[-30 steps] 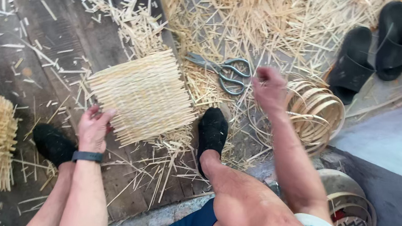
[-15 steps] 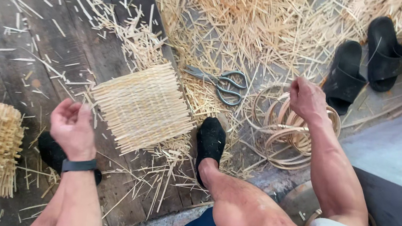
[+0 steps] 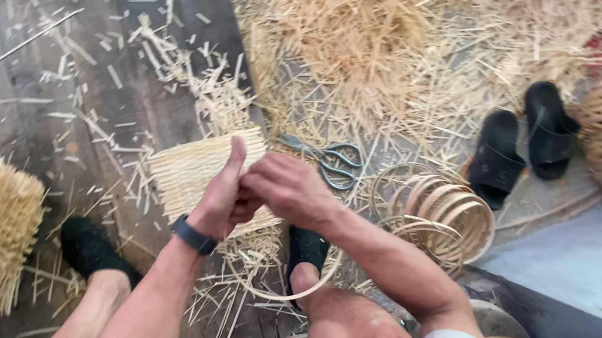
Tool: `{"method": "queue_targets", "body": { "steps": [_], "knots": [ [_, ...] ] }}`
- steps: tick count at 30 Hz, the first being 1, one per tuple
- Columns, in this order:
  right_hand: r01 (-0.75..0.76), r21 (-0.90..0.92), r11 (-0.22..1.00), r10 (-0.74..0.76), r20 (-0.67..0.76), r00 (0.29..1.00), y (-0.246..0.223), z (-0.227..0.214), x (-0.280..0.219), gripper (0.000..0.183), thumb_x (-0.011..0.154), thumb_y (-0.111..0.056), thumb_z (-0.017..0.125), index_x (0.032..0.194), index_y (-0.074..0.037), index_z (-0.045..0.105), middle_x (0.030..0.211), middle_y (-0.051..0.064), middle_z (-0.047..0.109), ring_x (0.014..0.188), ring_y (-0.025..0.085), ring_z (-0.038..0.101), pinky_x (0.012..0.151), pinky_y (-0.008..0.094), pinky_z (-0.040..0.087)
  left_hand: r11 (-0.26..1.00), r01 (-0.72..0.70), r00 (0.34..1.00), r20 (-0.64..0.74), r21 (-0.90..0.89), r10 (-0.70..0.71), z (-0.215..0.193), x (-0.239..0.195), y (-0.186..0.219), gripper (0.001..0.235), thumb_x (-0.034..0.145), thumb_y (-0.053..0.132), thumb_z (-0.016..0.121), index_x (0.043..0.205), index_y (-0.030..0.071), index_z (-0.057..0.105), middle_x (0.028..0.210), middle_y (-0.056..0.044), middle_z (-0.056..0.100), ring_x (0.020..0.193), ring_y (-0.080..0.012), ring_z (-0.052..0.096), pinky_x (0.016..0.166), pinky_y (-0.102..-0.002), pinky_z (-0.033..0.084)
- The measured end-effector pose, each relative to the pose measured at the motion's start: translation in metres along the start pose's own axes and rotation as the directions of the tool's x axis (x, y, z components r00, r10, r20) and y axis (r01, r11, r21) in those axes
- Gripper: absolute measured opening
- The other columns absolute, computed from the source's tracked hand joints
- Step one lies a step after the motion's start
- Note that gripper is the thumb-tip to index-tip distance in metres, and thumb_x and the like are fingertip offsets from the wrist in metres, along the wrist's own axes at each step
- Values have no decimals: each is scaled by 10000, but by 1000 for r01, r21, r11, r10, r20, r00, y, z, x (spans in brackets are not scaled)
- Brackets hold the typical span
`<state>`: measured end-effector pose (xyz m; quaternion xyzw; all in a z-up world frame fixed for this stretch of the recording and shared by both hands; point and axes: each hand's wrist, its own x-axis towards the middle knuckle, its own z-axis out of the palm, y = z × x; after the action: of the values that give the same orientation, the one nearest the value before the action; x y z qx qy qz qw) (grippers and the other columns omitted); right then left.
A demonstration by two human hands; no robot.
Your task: The person sits on the floor and repeatedly places a circular wooden mold on a square woven bamboo mat, then uses shears to trim the excess bamboo around the mold. The finished circular plates are set aside, and the process is repeated with new mats.
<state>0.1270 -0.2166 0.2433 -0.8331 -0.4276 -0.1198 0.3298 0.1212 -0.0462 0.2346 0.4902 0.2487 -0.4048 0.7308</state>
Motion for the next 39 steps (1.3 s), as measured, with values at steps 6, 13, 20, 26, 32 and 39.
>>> {"method": "queue_targets", "body": {
  "steps": [6,13,20,26,32,39],
  "knots": [
    [-102,-9,995,102,7,995,-16,24,-16,174,858,-88,692,1029,-56,676,907,44,593,863,201,606,766,344,556,999,-29,980,-198,-21,24,-11,-3,-31,730,905,820,303,535,192,323,469,70,263,362,-78,231,334,-279,173],
    [-828,506,242,855,293,429,18,-6,-17,311,985,-298,572,1181,-77,669,905,29,695,689,154,668,638,299,612,731,-539,837,-169,-418,520,-59,-12,-50,462,1065,502,544,974,75,695,628,63,414,570,-72,378,557,-252,327],
    [-465,829,-311,656,541,526,24,-5,-71,337,1037,-286,628,1161,5,746,629,-10,568,509,83,493,459,249,414,917,-349,937,-62,-195,344,-73,-31,-35,287,941,257,579,813,21,681,603,-25,554,535,-134,481,524,-300,413],
    [-439,778,-451,586,628,512,16,11,-78,476,1037,-410,647,755,-36,733,502,-35,465,415,74,393,385,245,302,844,-347,937,-111,-409,332,-65,-30,-36,400,1013,243,633,657,108,511,497,64,341,415,-67,288,379,-244,221],
    [-585,747,-317,625,628,464,3,-2,-60,507,1055,-431,609,777,-26,732,528,3,532,412,98,416,397,260,361,800,-352,929,-76,-485,363,-72,-43,-40,385,999,248,631,658,114,513,502,46,329,422,-79,268,396,-254,214],
    [-878,367,306,682,560,471,-3,-60,-14,294,955,-224,663,1190,-54,710,885,22,745,763,93,691,707,270,612,600,-462,862,-173,-653,476,-89,-45,-30,298,976,302,670,765,98,624,511,51,378,446,-77,327,425,-255,246]
  ]
}}
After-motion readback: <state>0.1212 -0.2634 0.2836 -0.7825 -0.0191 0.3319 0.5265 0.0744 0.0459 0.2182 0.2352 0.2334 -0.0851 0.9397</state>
